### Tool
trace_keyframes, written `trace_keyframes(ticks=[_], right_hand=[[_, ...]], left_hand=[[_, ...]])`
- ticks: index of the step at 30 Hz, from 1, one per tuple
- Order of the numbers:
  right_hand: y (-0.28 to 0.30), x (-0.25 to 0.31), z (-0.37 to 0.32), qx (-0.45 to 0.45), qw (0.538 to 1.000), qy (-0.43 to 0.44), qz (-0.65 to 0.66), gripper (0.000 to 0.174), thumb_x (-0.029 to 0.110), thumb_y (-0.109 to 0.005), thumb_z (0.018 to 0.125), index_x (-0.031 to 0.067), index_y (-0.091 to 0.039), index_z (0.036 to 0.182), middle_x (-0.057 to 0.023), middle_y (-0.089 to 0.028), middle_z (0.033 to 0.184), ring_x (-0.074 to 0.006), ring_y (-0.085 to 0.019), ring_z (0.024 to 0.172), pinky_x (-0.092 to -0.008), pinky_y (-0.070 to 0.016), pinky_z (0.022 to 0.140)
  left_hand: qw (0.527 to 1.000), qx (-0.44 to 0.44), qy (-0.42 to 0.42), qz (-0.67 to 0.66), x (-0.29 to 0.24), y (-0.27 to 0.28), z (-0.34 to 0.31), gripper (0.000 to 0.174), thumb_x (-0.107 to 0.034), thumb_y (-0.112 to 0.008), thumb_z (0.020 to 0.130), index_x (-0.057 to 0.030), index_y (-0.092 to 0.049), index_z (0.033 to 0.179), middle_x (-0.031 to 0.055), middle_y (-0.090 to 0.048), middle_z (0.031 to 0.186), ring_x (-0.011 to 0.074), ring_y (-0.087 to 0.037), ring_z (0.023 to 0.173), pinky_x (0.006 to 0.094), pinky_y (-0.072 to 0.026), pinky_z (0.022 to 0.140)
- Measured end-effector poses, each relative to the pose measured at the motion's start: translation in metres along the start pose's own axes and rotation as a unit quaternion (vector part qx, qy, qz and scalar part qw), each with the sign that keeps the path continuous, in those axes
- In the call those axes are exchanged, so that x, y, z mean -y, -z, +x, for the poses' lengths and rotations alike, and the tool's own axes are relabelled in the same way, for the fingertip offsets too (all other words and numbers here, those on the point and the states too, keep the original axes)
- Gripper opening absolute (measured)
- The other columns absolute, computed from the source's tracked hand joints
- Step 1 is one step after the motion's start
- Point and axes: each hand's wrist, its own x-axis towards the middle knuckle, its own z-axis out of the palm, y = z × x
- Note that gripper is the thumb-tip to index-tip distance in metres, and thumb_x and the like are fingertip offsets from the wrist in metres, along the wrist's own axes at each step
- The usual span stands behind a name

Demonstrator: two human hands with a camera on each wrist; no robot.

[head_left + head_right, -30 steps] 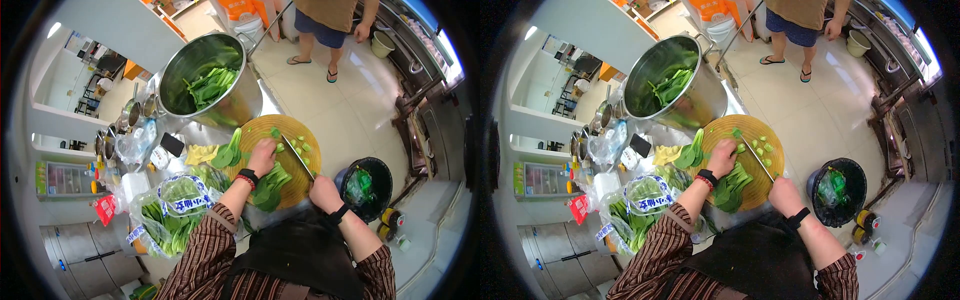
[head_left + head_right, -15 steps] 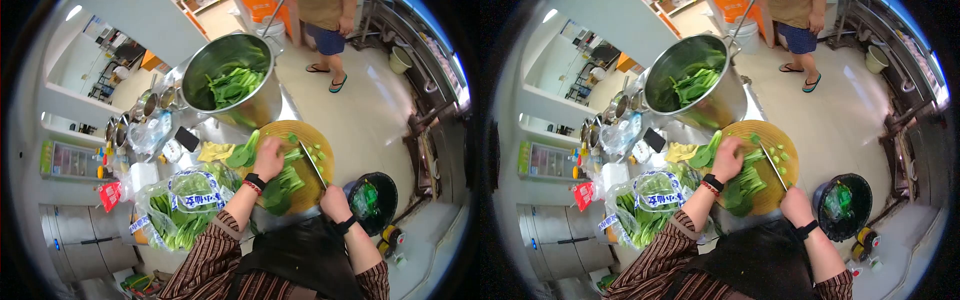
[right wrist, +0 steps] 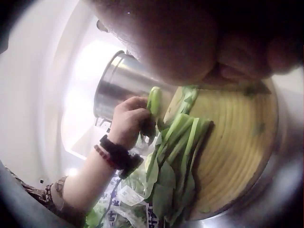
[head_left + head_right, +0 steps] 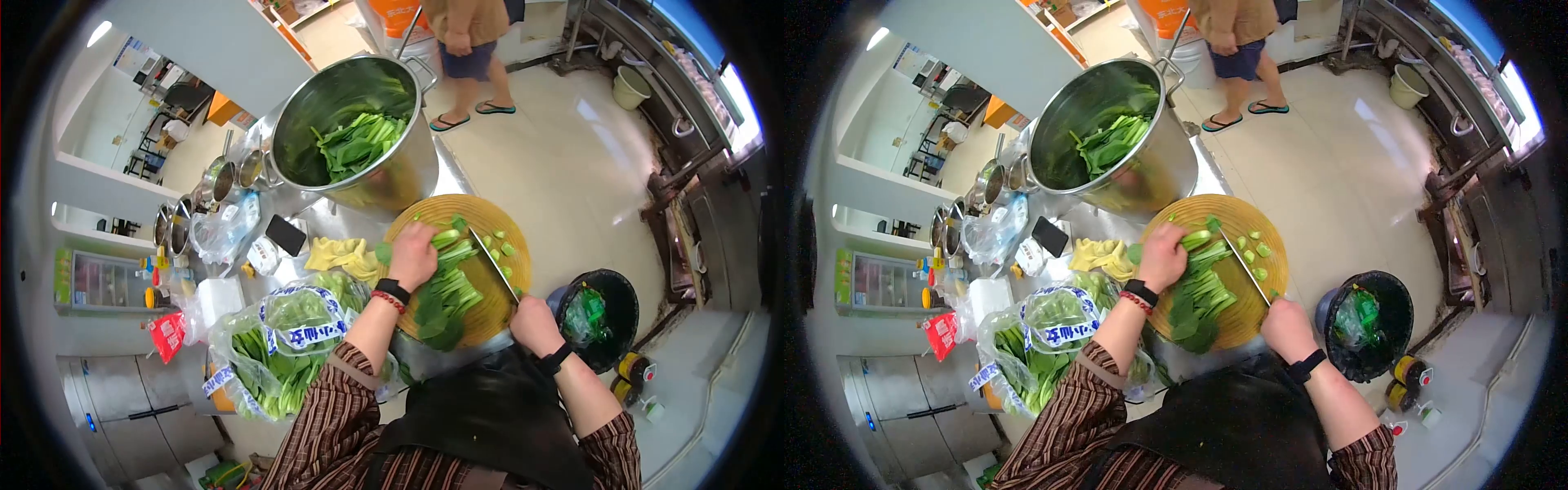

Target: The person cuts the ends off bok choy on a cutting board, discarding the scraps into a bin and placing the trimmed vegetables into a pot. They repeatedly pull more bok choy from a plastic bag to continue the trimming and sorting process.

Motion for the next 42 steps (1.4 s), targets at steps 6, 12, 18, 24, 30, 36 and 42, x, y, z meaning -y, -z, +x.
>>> trace_keyframes(ticks=[6, 12, 18, 24, 30, 36, 42], right_hand=[[0.006, 0.007, 0.0, 0.01, 1.0, -0.028, 0.0, 0.017, 0.004, -0.056, 0.085, -0.0064, -0.069, 0.089, -0.032, -0.07, 0.087, -0.0488, -0.07, 0.085, -0.0548, -0.0566, 0.08], [0.012, 0.011, 0.0, 0.04, 0.998, -0.049, 0.007, 0.018, 0.005, -0.056, 0.087, -0.0068, -0.068, 0.092, -0.0329, -0.07, 0.09, -0.0499, -0.069, 0.087, -0.0558, -0.0564, 0.082], [0.001, 0.016, 0.003, 0.068, 0.995, -0.052, 0.05, 0.018, 0.006, -0.057, 0.088, -0.0072, -0.068, 0.091, -0.0338, -0.069, 0.088, -0.0505, -0.069, 0.086, -0.0559, -0.0564, 0.081], [0.0, 0.021, -0.002, 0.038, 0.999, -0.021, 0.018, 0.018, 0.005, -0.056, 0.089, -0.0088, -0.066, 0.089, -0.0355, -0.067, 0.086, -0.0517, -0.068, 0.085, -0.0562, -0.0561, 0.08], [0.003, 0.015, -0.007, 0.02, 1.0, -0.011, 0.015, 0.018, 0.006, -0.056, 0.091, -0.0094, -0.066, 0.091, -0.0355, -0.067, 0.084, -0.0516, -0.068, 0.084, -0.0572, -0.0553, 0.079], [0.006, 0.02, -0.011, 0.014, 0.999, -0.046, 0.018, 0.021, 0.011, -0.058, 0.093, -0.0076, -0.067, 0.092, -0.0331, -0.068, 0.086, -0.051, -0.068, 0.084, -0.0571, -0.055, 0.079], [0.002, 0.011, -0.004, 0.035, 0.998, -0.054, 0.018, 0.022, 0.013, -0.059, 0.093, -0.0069, -0.067, 0.095, -0.0322, -0.069, 0.088, -0.0502, -0.068, 0.087, -0.057, -0.0547, 0.08]], left_hand=[[0.99, 0.003, -0.043, 0.132, -0.015, -0.015, -0.002, 0.025, -0.006, -0.067, 0.079, -0.0005, -0.066, 0.103, 0.0215, -0.059, 0.117, 0.0413, -0.056, 0.113, 0.049, -0.0472, 0.097], [0.991, 0.107, -0.08, -0.004, -0.01, -0.017, -0.002, 0.033, -0.007, -0.075, 0.075, -0.0036, -0.063, 0.105, 0.0162, -0.059, 0.124, 0.0372, -0.056, 0.117, 0.0461, -0.0471, 0.099], [0.998, 0.047, -0.046, 0.022, -0.008, -0.042, -0.01, 0.012, -0.007, -0.075, 0.076, -0.003, -0.067, 0.084, 0.0135, -0.062, 0.108, 0.0351, -0.06, 0.104, 0.0453, -0.0499, 0.089], [0.998, -0.003, -0.05, 0.046, -0.017, -0.06, -0.01, 0.007, -0.01, -0.071, 0.083, -0.0043, -0.07, 0.087, 0.015, -0.063, 0.111, 0.0367, -0.059, 0.102, 0.0469, -0.0501, 0.088], [0.996, 0.038, -0.081, 0.027, -0.016, -0.05, -0.008, 0.012, -0.008, -0.073, 0.082, -0.0011, -0.069, 0.091, 0.0173, -0.064, 0.114, 0.0382, -0.06, 0.107, 0.0457, -0.0513, 0.094], [0.989, 0.114, -0.086, 0.045, -0.014, -0.046, -0.008, 0.022, -0.01, -0.076, 0.08, -0.0008, -0.069, 0.099, 0.0209, -0.063, 0.122, 0.0406, -0.058, 0.114, 0.0477, -0.0499, 0.1], [0.989, 0.047, -0.135, -0.046, -0.02, -0.013, 0.0, 0.02, -0.011, -0.075, 0.081, -0.0013, -0.069, 0.098, 0.0223, -0.062, 0.126, 0.0393, -0.059, 0.117, 0.0462, -0.0489, 0.102]])
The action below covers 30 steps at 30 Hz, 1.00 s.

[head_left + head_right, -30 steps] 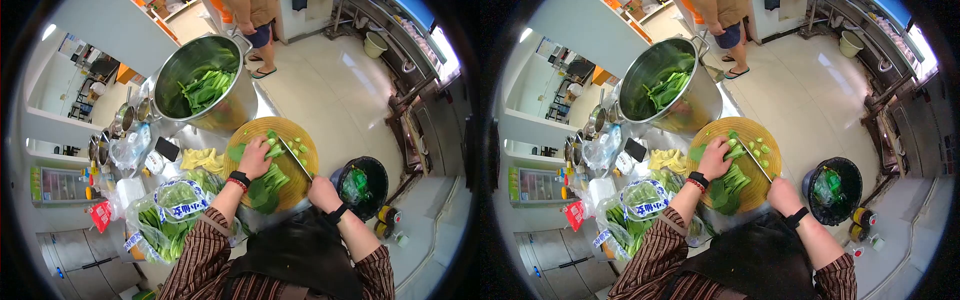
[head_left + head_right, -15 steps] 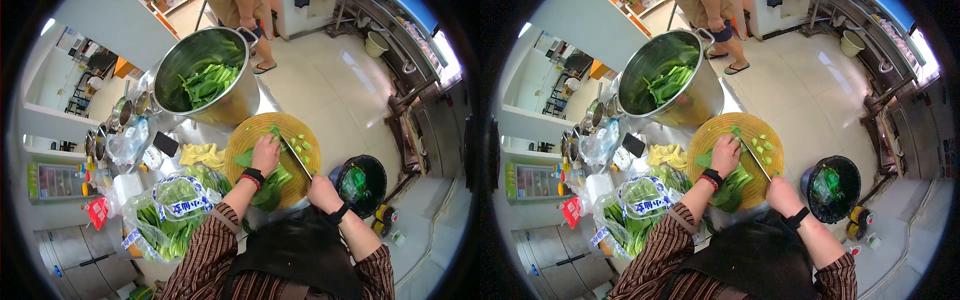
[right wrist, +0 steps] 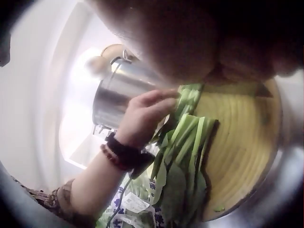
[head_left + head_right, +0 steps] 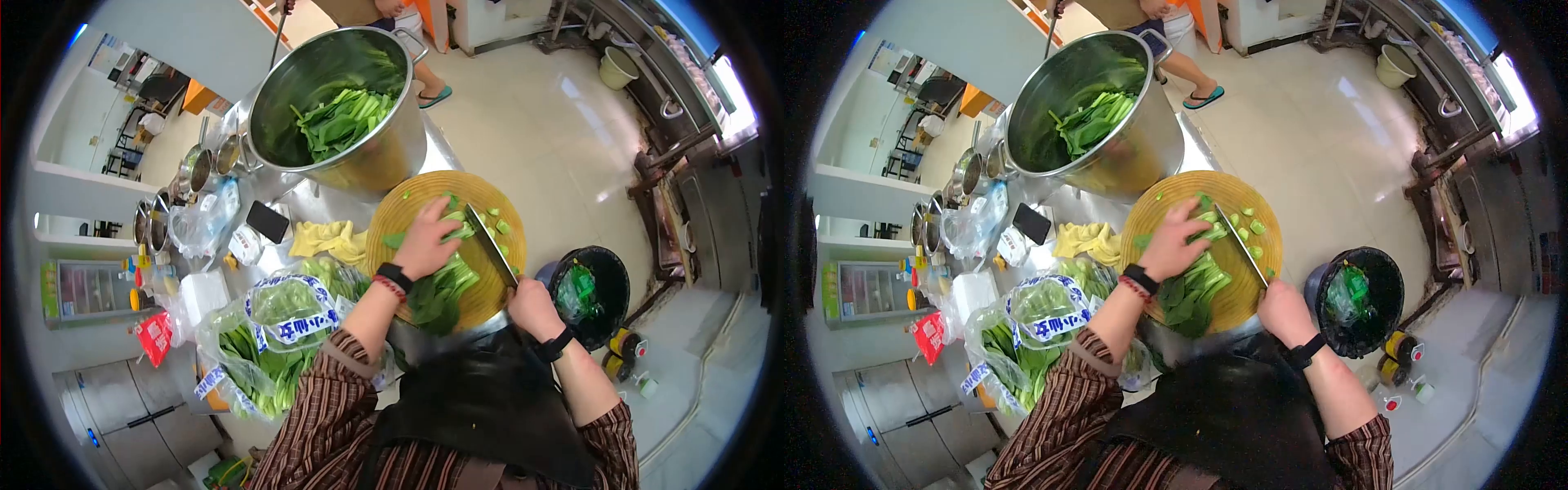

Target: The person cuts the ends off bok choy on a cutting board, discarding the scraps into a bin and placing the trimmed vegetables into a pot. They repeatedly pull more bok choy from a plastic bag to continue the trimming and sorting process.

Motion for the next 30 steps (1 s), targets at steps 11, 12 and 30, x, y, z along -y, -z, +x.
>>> trace_keyframes(ticks=[11, 12, 30], right_hand=[[-0.008, -0.004, 0.001, -0.014, 1.0, -0.001, 0.004, 0.022, 0.011, -0.058, 0.091, -0.0077, -0.069, 0.093, -0.0343, -0.068, 0.09, -0.0505, -0.068, 0.092, -0.0559, -0.055, 0.084], [-0.007, -0.003, 0.001, -0.016, 1.0, 0.001, 0.002, 0.022, 0.011, -0.058, 0.091, -0.0077, -0.069, 0.093, -0.0343, -0.068, 0.09, -0.0505, -0.068, 0.092, -0.0559, -0.055, 0.084], [-0.005, -0.008, 0.002, -0.027, 0.998, 0.044, 0.022, 0.022, 0.009, -0.057, 0.09, -0.0096, -0.068, 0.09, -0.0353, -0.068, 0.088, -0.0512, -0.068, 0.088, -0.0557, -0.0556, 0.082]], left_hand=[[0.925, 0.057, 0.24, 0.288, -0.115, -0.021, -0.089, 0.077, -0.032, -0.081, 0.075, 0.0041, -0.049, 0.136, 0.0215, -0.054, 0.127, 0.0394, -0.053, 0.119, 0.0487, -0.0447, 0.093], [0.931, 0.056, 0.253, 0.259, -0.11, -0.027, -0.093, 0.076, -0.03, -0.08, 0.076, 0.0035, -0.049, 0.136, 0.0205, -0.054, 0.126, 0.0385, -0.053, 0.118, 0.0504, -0.0434, 0.092], [0.931, 0.063, 0.303, 0.192, -0.112, -0.027, -0.098, 0.056, -0.012, -0.073, 0.069, -0.0019, -0.057, 0.122, 0.0288, -0.046, 0.14, 0.0463, -0.051, 0.12, 0.0558, -0.045, 0.094]])
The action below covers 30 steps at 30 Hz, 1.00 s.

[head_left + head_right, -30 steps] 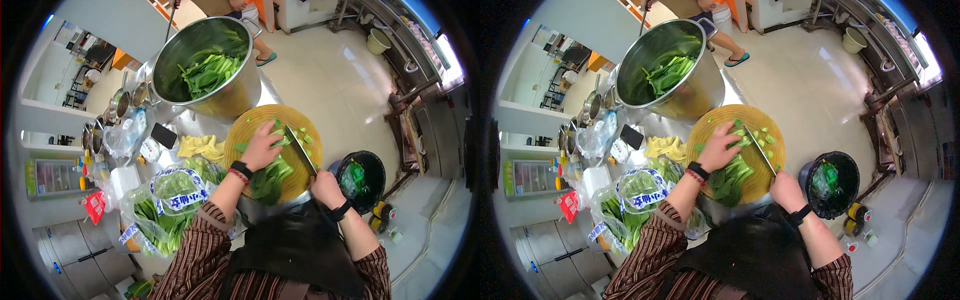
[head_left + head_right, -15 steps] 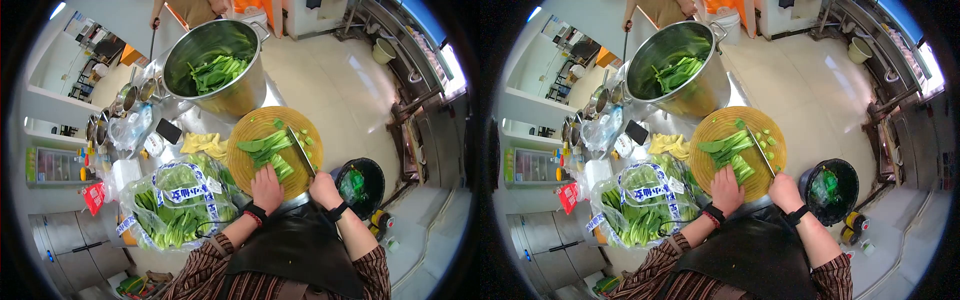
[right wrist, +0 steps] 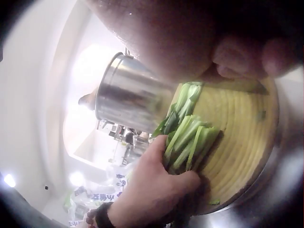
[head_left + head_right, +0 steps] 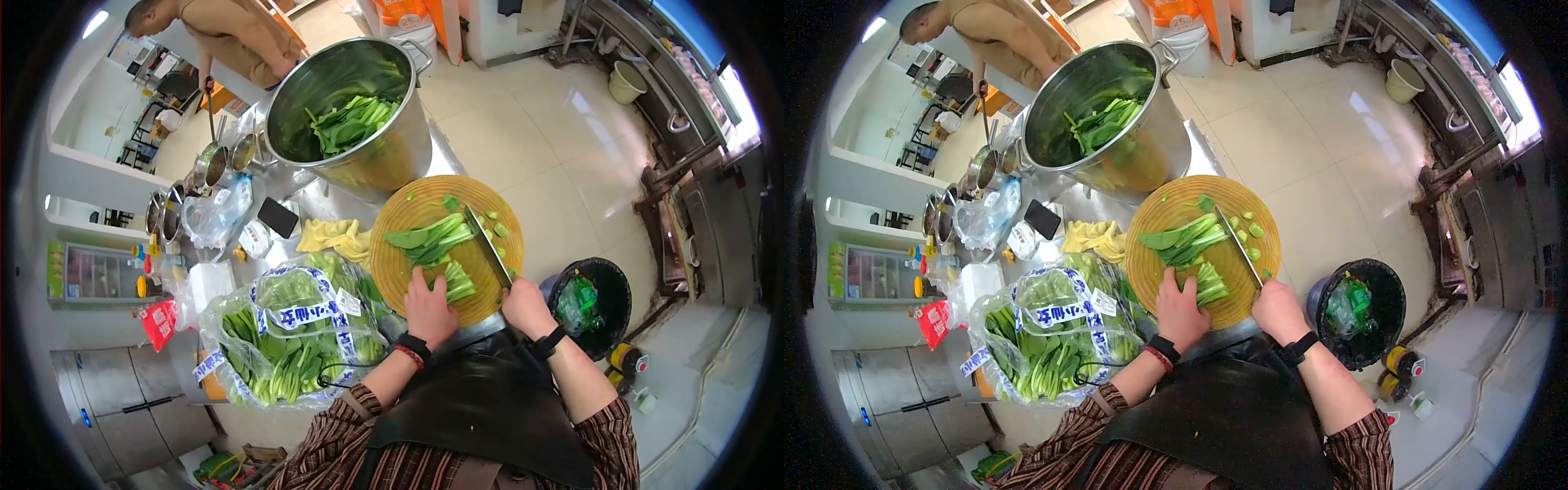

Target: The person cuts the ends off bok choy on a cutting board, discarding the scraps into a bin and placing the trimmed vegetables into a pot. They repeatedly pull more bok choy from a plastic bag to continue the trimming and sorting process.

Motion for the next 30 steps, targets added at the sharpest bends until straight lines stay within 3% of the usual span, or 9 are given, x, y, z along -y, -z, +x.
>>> trace_keyframes(ticks=[7, 9, 16, 22, 24, 25, 27, 29, 30], right_hand=[[-0.002, -0.002, 0.002, 0.011, 1.0, -0.008, -0.004, 0.021, 0.008, -0.056, 0.089, -0.0095, -0.068, 0.092, -0.0349, -0.068, 0.089, -0.0506, -0.069, 0.089, -0.0552, -0.056, 0.082], [-0.002, -0.004, 0.003, 0.01, 1.0, -0.013, -0.001, 0.021, 0.007, -0.056, 0.089, -0.0096, -0.068, 0.093, -0.035, -0.068, 0.089, -0.0505, -0.069, 0.09, -0.0551, -0.056, 0.083], [0.0, -0.002, 0.002, 0.013, 1.0, -0.007, 0.001, 0.021, 0.009, -0.057, 0.09, -0.0092, -0.068, 0.092, -0.0351, -0.068, 0.089, -0.0507, -0.068, 0.089, -0.0554, -0.0556, 0.082], [-0.001, -0.002, 0.001, 0.012, 1.0, -0.002, -0.001, 0.021, 0.009, -0.058, 0.091, -0.0086, -0.068, 0.093, -0.0341, -0.068, 0.088, -0.0504, -0.068, 0.088, -0.0552, -0.0555, 0.082], [-0.001, -0.002, 0.002, 0.015, 1.0, -0.002, -0.004, 0.021, 0.01, -0.058, 0.091, -0.0084, -0.068, 0.094, -0.034, -0.068, 0.089, -0.0502, -0.068, 0.089, -0.0553, -0.0555, 0.082], [0.0, 0.0, 0.002, 0.02, 1.0, -0.014, -0.006, 0.021, 0.01, -0.058, 0.091, -0.0084, -0.068, 0.095, -0.0338, -0.069, 0.09, -0.05, -0.068, 0.09, -0.0554, -0.0553, 0.082], [0.003, 0.003, 0.0, 0.027, 0.999, -0.028, -0.006, 0.021, 0.01, -0.058, 0.092, -0.0083, -0.068, 0.096, -0.0336, -0.069, 0.091, -0.0499, -0.068, 0.09, -0.0554, -0.0552, 0.082], [0.007, 0.007, -0.001, 0.027, 0.999, -0.029, 0.014, 0.021, 0.01, -0.058, 0.092, -0.0081, -0.068, 0.098, -0.0333, -0.069, 0.094, -0.0499, -0.068, 0.092, -0.0554, -0.0548, 0.084], [0.007, 0.009, -0.001, 0.028, 0.999, -0.028, 0.015, 0.021, 0.01, -0.058, 0.092, -0.0081, -0.068, 0.098, -0.0333, -0.069, 0.094, -0.0499, -0.068, 0.092, -0.0554, -0.0548, 0.084]], left_hand=[[0.997, 0.072, 0.017, -0.006, 0.009, -0.003, 0.003, 0.053, -0.01, -0.073, 0.067, -0.0042, -0.06, 0.118, 0.0309, -0.043, 0.142, 0.0467, -0.052, 0.118, 0.0543, -0.0464, 0.094], [1.0, 0.017, -0.009, -0.015, 0.013, 0.0, 0.004, 0.057, -0.014, -0.078, 0.066, -0.0047, -0.06, 0.12, 0.0297, -0.043, 0.142, 0.0469, -0.051, 0.12, 0.0538, -0.0458, 0.099], [1.0, -0.01, -0.015, -0.018, 0.016, 0.009, 0.011, 0.054, -0.014, -0.078, 0.067, -0.0054, -0.06, 0.118, 0.0281, -0.044, 0.14, 0.0476, -0.052, 0.118, 0.0522, -0.0469, 0.096], [0.999, 0.051, -0.003, 0.014, 0.026, -0.005, 0.004, 0.051, -0.012, -0.076, 0.07, -0.0044, -0.058, 0.118, 0.0217, -0.059, 0.118, 0.0415, -0.058, 0.108, 0.0491, -0.0496, 0.088], [0.996, 0.064, -0.058, -0.014, 0.031, -0.008, -0.003, 0.051, -0.013, -0.078, 0.068, -0.0031, -0.06, 0.114, 0.0195, -0.063, 0.109, 0.0396, -0.061, 0.104, 0.0476, -0.0518, 0.084], [0.996, 0.064, -0.06, -0.014, 0.029, 0.0, -0.001, 0.051, -0.013, -0.078, 0.068, -0.0031, -0.06, 0.114, 0.0195, -0.063, 0.109, 0.0396, -0.061, 0.104, 0.0476, -0.0518, 0.084], [0.986, 0.02, -0.076, -0.145, 0.016, 0.045, -0.001, 0.051, -0.007, -0.075, 0.069, -0.0018, -0.059, 0.117, 0.021, -0.065, 0.109, 0.0403, -0.063, 0.104, 0.0451, -0.0533, 0.087], [0.962, 0.037, -0.042, -0.266, 0.009, 0.113, 0.023, 0.051, -0.005, -0.073, 0.071, -0.0012, -0.059, 0.12, 0.0204, -0.066, 0.109, 0.0385, -0.066, 0.105, 0.0439, -0.0537, 0.09], [0.969, -0.015, -0.035, -0.242, 0.008, 0.148, 0.036, 0.051, -0.006, -0.072, 0.072, -0.0019, -0.059, 0.121, 0.0198, -0.068, 0.105, 0.0352, -0.069, 0.101, 0.0413, -0.0541, 0.089]])
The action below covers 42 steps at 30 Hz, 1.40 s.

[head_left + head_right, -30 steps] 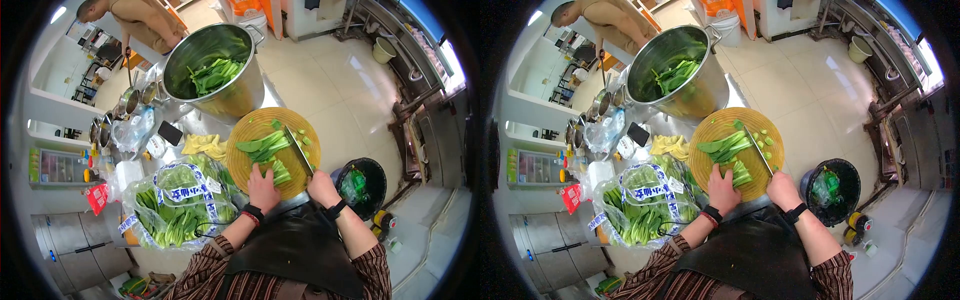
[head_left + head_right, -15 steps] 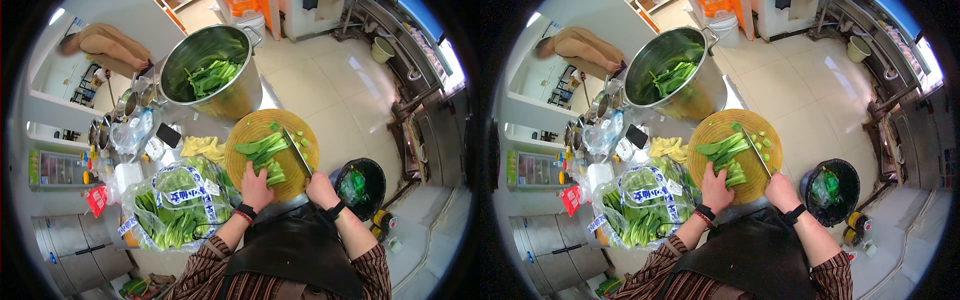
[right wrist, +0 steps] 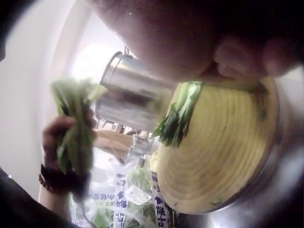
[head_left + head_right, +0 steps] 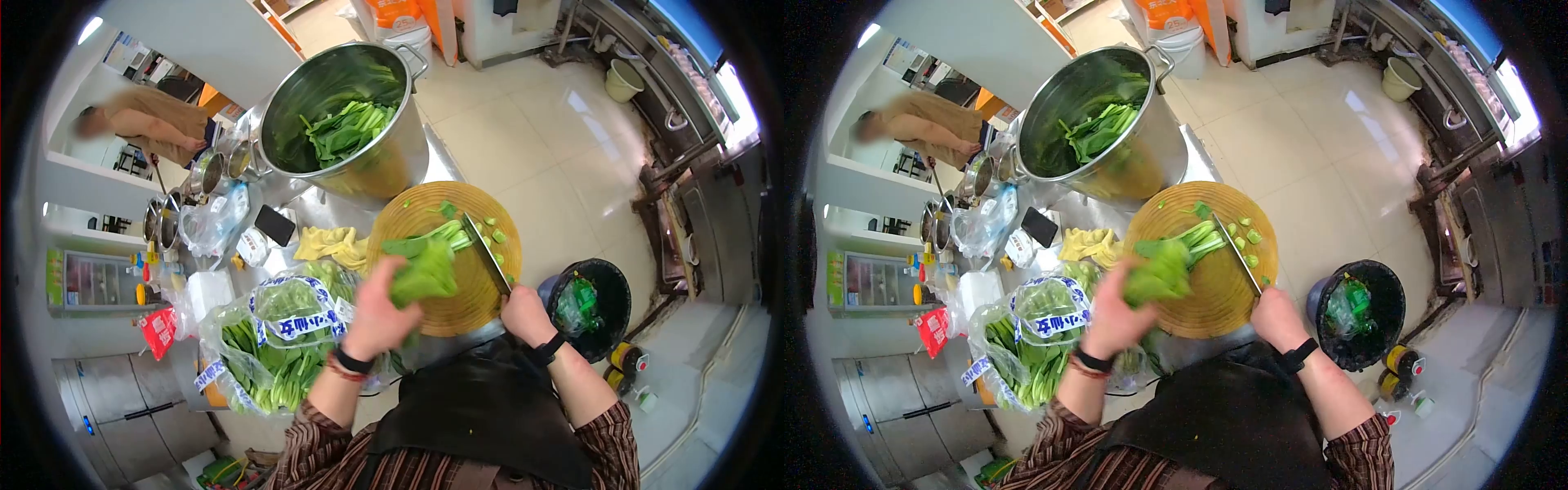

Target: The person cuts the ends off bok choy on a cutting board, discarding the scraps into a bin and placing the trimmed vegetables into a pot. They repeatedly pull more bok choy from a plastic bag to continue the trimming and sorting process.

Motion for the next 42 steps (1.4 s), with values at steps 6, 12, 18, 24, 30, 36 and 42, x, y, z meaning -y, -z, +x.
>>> trace_keyframes(ticks=[6, 12, 18, 24, 30, 36, 42], right_hand=[[-0.003, -0.004, 0.002, -0.009, 1.0, 0.002, -0.008, 0.021, 0.01, -0.057, 0.093, -0.0077, -0.068, 0.099, -0.0328, -0.069, 0.093, -0.0499, -0.068, 0.092, -0.0555, -0.0545, 0.085], [-0.008, -0.006, 0.007, -0.021, 0.999, -0.001, -0.044, 0.02, 0.008, -0.056, 0.09, -0.0063, -0.069, 0.096, -0.0332, -0.069, 0.091, -0.0506, -0.068, 0.091, -0.0558, -0.0547, 0.084], [-0.005, -0.002, -0.001, -0.02, 0.999, -0.007, -0.025, 0.02, 0.008, -0.056, 0.09, -0.0078, -0.068, 0.09, -0.0331, -0.069, 0.088, -0.0498, -0.068, 0.087, -0.0559, -0.0548, 0.081], [-0.01, 0.002, -0.003, -0.024, 0.999, -0.015, -0.039, 0.019, 0.008, -0.056, 0.09, -0.0074, -0.067, 0.094, -0.0331, -0.069, 0.088, -0.0496, -0.069, 0.086, -0.056, -0.055, 0.081], [-0.008, 0.005, -0.005, -0.018, 0.999, -0.018, -0.049, 0.018, 0.004, -0.055, 0.085, -0.0064, -0.068, 0.092, -0.0321, -0.07, 0.088, -0.0484, -0.07, 0.086, -0.0549, -0.0559, 0.079], [-0.01, -0.017, 0.006, 0.021, 0.999, 0.038, -0.03, 0.018, 0.004, -0.056, 0.083, -0.0073, -0.069, 0.089, -0.0312, -0.07, 0.089, -0.0471, -0.071, 0.085, -0.0526, -0.0575, 0.078], [-0.005, -0.019, -0.006, 0.031, 0.998, 0.061, 0.009, 0.018, 0.007, -0.057, 0.084, -0.0049, -0.07, 0.089, -0.0294, -0.071, 0.09, -0.0448, -0.072, 0.087, -0.052, -0.0582, 0.077]], left_hand=[[0.968, -0.19, -0.155, -0.044, -0.025, 0.129, 0.159, 0.043, 0.001, -0.068, 0.08, 0.0015, -0.06, 0.122, 0.0139, -0.073, 0.115, 0.0201, -0.07, 0.103, 0.0333, -0.0546, 0.09], [0.949, -0.274, -0.096, 0.127, 0.066, 0.096, 0.223, 0.051, -0.034, -0.077, 0.088, 0.0076, -0.066, 0.117, 0.0211, -0.073, 0.113, 0.0352, -0.069, 0.106, 0.0402, -0.0523, 0.096], [0.924, -0.177, -0.03, -0.337, 0.043, 0.031, 0.087, 0.009, -0.007, -0.063, 0.098, -0.0001, -0.068, 0.096, 0.0075, -0.07, 0.084, 0.0128, -0.064, 0.072, 0.0248, -0.0513, 0.077], [0.988, -0.111, -0.106, -0.001, 0.109, -0.084, 0.089, 0.022, -0.001, -0.068, 0.08, 0.0039, -0.062, 0.101, 0.0197, -0.067, 0.103, 0.0328, -0.065, 0.098, 0.0397, -0.0532, 0.086], [0.97, -0.031, -0.205, 0.124, 0.091, -0.118, 0.076, 0.046, -0.009, -0.072, 0.077, 0.0015, -0.056, 0.12, 0.0205, -0.058, 0.125, 0.0403, -0.053, 0.122, 0.0528, -0.0425, 0.104], [0.969, -0.022, -0.176, 0.174, 0.094, -0.156, 0.07, 0.036, -0.007, -0.075, 0.079, -0.0019, -0.06, 0.112, 0.0194, -0.062, 0.112, 0.0402, -0.058, 0.106, 0.0499, -0.0485, 0.091], [0.969, -0.03, -0.15, 0.194, 0.071, -0.173, 0.034, 0.027, -0.003, -0.074, 0.077, -0.0016, -0.06, 0.1, 0.0205, -0.063, 0.098, 0.0419, -0.059, 0.095, 0.0504, -0.0495, 0.082]])
